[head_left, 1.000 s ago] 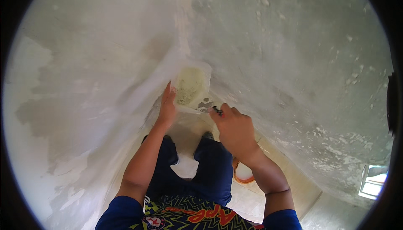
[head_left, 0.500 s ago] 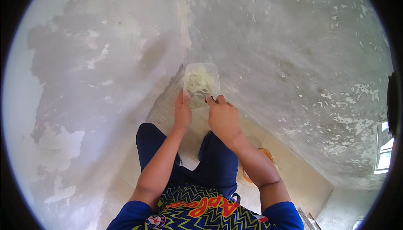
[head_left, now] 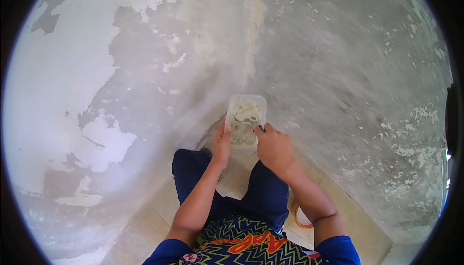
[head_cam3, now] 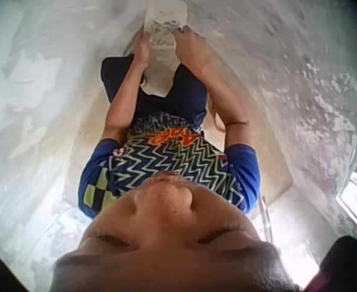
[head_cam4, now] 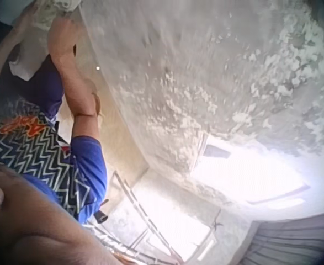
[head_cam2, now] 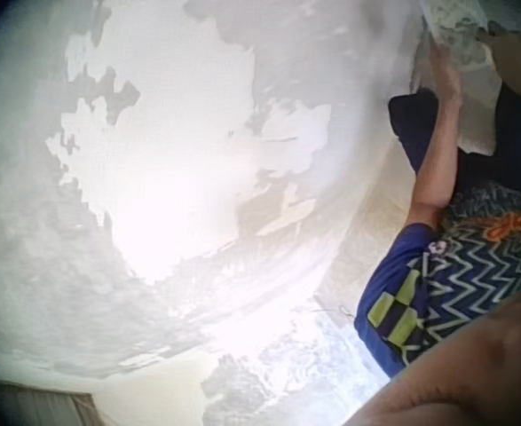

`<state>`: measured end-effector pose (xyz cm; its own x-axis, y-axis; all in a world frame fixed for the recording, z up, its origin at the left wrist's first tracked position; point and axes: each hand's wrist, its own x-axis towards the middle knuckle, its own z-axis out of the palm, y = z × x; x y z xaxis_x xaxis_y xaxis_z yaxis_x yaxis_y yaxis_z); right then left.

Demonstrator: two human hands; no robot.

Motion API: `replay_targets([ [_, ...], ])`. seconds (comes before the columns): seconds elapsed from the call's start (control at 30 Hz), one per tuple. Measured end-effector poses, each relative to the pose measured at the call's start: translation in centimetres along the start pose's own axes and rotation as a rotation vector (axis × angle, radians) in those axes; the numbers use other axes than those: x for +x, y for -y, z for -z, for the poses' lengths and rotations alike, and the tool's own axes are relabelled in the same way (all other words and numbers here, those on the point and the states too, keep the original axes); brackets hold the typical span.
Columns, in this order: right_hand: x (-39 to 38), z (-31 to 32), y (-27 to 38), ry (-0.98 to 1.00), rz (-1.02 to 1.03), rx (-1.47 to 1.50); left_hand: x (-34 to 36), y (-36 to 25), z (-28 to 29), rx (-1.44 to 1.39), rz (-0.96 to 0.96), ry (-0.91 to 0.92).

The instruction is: The person applies plaster to the inner corner of a wall using a putty knife while holding a container of plaster in the other hand.

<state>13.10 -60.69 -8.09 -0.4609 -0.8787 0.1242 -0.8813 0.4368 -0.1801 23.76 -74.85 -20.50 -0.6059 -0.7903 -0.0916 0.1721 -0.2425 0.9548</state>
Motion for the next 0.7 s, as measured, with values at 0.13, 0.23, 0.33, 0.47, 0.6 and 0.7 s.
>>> replay_targets([
  [0.13,1.1,-1.1,2.1,0.101,0.131,-0.021,1.7,0.0,3.0,0.009,-0.009,-0.046],
  [0.23,2.9,0.1,1.7,0.048,0.175,-0.042,2.6,-2.2,3.7,-0.091,0.042,-0.002],
  [0.33,4.9,2.6,1.5,0.062,0.197,0.026,3.9,-3.5,5.7,-0.118,0.041,0.051],
  [0.47,5.1,2.3,0.9,0.092,0.180,0.011,7.0,-2.3,7.3,-0.104,0.043,0.125],
  [0.6,6.9,-5.1,-0.4,0.038,0.219,-0.121,11.6,1.4,6.4,-0.144,0.041,0.186],
  [0.7,9.3,-10.2,-0.8,0.061,0.206,-0.173,14.3,6.4,6.3,-0.008,-0.017,0.185],
])
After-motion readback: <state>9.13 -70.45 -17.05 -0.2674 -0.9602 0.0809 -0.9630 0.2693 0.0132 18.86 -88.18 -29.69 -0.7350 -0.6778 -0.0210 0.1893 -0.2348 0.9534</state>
